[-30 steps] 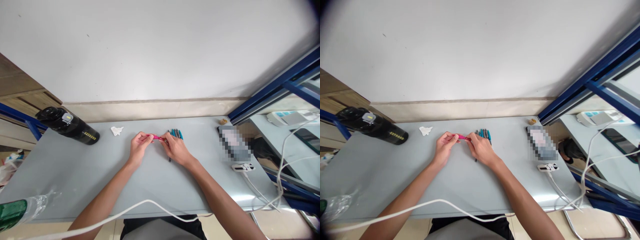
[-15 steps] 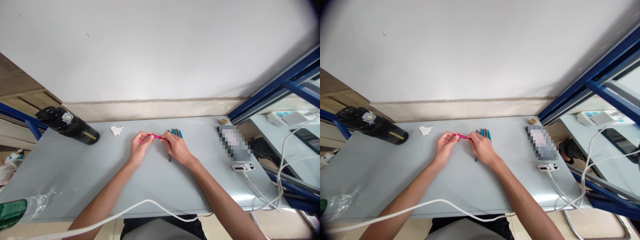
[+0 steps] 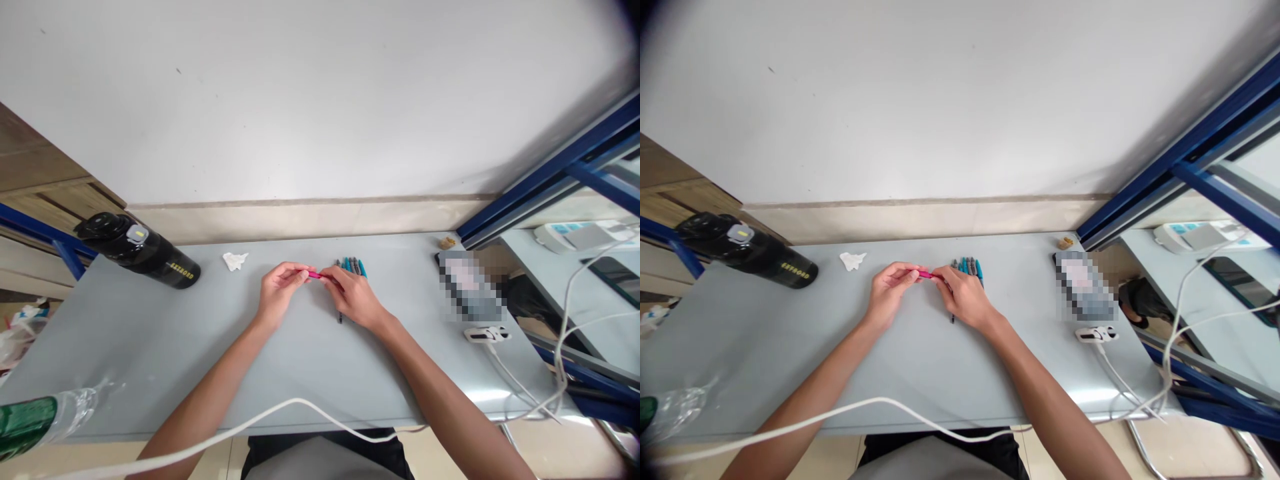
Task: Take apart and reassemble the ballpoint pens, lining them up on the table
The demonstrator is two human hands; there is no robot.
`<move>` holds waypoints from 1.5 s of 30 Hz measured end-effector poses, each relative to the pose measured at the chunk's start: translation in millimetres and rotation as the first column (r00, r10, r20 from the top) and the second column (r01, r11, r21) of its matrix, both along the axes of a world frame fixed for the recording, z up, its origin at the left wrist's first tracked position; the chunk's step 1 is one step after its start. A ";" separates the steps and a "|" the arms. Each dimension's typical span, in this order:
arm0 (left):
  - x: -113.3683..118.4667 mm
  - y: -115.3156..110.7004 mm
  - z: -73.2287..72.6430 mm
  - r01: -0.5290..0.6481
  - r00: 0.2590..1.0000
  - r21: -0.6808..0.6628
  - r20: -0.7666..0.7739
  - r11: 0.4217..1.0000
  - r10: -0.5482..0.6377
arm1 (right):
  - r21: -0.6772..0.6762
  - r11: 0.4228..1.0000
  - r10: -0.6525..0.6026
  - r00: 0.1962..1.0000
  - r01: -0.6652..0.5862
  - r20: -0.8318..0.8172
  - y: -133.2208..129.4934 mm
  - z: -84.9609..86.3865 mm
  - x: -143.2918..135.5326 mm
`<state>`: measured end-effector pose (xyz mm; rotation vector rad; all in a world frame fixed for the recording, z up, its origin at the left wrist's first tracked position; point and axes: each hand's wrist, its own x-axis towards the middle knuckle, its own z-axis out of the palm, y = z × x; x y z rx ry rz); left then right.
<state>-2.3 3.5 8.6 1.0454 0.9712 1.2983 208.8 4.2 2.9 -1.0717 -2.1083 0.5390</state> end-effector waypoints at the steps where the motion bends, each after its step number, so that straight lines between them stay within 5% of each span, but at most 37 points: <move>1: -0.2 0.9 -1.2 -0.033 0.999 -0.008 -0.002 0.999 0.033 | 0.017 1.000 0.010 1.000 -0.010 0.013 -0.4 -0.3 -0.8; 9: -3.4 4.9 -6.1 -0.208 0.977 -0.034 -0.051 0.978 0.206 | 0.076 0.996 0.031 0.997 -0.036 0.068 -2.2 1.7 -2.5; 27: -35.1 29.1 -4.5 -0.398 0.894 -0.073 0.191 0.915 0.404 | 0.132 0.977 -0.166 0.986 0.165 -0.006 3.2 8.2 8.2; 45: -24.8 21.3 -4.4 -0.306 0.945 -0.054 0.104 0.951 0.310 | 0.126 0.986 -0.114 0.993 0.109 0.034 2.8 5.3 7.2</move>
